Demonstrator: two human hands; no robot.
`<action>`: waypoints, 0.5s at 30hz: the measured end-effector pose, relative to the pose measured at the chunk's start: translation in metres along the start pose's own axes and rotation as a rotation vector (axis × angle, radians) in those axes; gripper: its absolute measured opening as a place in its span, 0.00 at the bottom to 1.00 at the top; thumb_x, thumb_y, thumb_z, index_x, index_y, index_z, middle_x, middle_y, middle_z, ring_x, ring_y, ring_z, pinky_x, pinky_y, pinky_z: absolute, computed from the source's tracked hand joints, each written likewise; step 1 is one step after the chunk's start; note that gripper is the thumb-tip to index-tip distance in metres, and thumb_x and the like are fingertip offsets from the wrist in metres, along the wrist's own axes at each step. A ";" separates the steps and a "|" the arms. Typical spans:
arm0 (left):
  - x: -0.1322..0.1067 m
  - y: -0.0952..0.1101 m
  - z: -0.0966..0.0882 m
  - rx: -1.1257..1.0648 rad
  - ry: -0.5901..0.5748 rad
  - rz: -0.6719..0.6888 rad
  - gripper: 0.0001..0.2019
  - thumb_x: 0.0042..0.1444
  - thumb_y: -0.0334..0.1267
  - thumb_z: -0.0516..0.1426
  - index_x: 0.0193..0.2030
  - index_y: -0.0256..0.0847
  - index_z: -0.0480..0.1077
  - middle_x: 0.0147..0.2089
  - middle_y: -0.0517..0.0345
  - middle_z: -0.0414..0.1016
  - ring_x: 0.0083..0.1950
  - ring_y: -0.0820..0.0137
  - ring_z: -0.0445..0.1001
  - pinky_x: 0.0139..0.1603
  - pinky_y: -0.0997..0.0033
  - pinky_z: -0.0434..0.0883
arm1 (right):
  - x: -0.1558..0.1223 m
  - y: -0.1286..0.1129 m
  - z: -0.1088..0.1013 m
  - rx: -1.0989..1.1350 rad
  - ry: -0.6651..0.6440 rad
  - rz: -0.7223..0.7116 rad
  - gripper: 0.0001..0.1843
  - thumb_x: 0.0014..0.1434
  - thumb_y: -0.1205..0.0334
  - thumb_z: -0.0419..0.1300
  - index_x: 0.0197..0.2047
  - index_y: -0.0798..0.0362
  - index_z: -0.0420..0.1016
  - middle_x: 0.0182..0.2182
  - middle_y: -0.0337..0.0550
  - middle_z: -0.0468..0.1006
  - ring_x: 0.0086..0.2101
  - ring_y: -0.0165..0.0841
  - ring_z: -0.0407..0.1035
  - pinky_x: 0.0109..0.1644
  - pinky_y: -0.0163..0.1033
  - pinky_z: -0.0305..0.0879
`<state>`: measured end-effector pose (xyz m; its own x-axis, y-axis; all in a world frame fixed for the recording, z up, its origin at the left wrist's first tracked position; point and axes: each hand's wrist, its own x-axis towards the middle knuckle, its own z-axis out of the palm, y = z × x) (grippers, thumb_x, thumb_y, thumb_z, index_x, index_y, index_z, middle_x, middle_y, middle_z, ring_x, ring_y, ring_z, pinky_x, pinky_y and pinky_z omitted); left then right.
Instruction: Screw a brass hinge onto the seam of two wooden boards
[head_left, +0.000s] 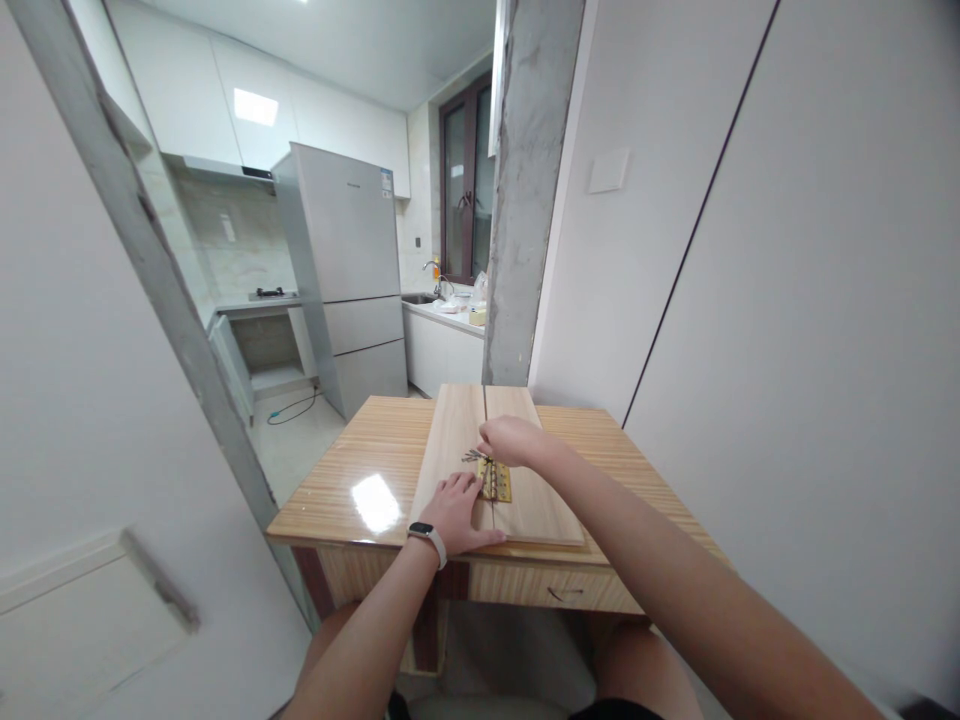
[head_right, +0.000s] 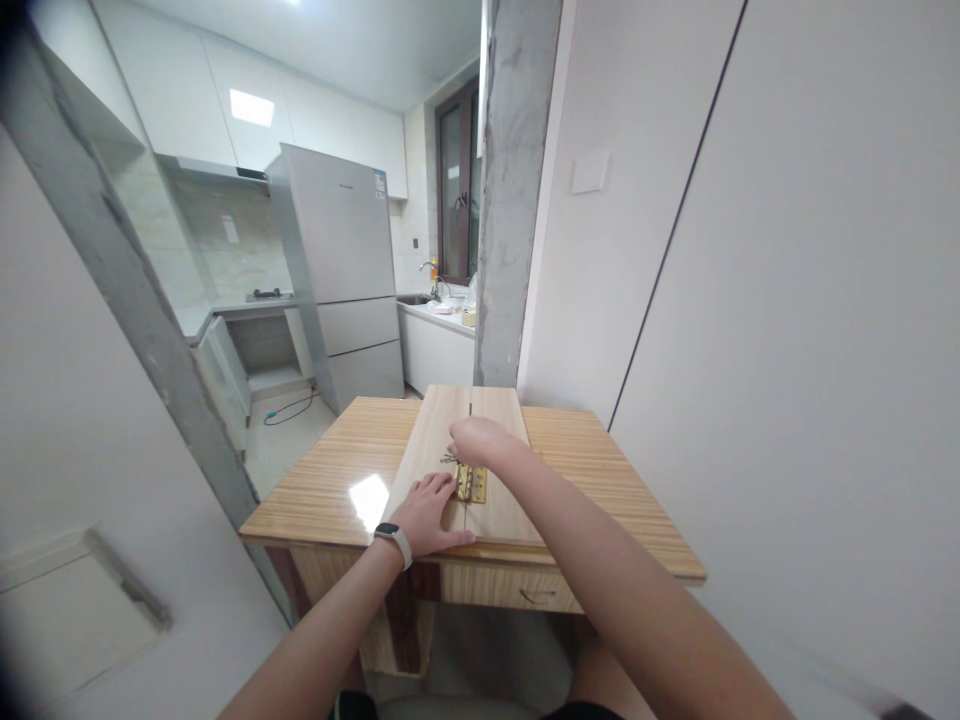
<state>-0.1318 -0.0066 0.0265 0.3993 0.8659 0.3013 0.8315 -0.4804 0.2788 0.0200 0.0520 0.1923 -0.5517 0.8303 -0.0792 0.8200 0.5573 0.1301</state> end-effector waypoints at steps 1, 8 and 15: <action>0.000 0.000 0.000 0.001 0.002 0.002 0.49 0.45 0.77 0.56 0.66 0.45 0.64 0.64 0.44 0.66 0.66 0.47 0.61 0.66 0.48 0.58 | 0.000 0.001 0.000 0.002 0.012 -0.032 0.17 0.66 0.53 0.56 0.47 0.53 0.81 0.45 0.54 0.83 0.46 0.41 0.76 0.44 0.37 0.65; 0.000 -0.001 0.001 -0.001 0.001 -0.003 0.49 0.44 0.78 0.56 0.65 0.45 0.64 0.64 0.44 0.65 0.65 0.47 0.61 0.66 0.47 0.59 | 0.000 0.006 -0.003 0.044 0.006 -0.113 0.09 0.60 0.57 0.64 0.43 0.48 0.80 0.42 0.44 0.84 0.44 0.38 0.76 0.38 0.34 0.62; -0.001 0.001 -0.001 -0.005 -0.012 -0.015 0.49 0.44 0.77 0.57 0.65 0.46 0.64 0.65 0.44 0.65 0.66 0.46 0.60 0.67 0.46 0.57 | -0.002 0.001 -0.004 0.050 -0.018 0.052 0.31 0.65 0.38 0.56 0.50 0.59 0.79 0.46 0.61 0.82 0.47 0.45 0.77 0.43 0.38 0.67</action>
<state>-0.1319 -0.0076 0.0274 0.3914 0.8746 0.2861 0.8354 -0.4681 0.2880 0.0216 0.0513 0.1961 -0.5058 0.8578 -0.0915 0.8543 0.5128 0.0851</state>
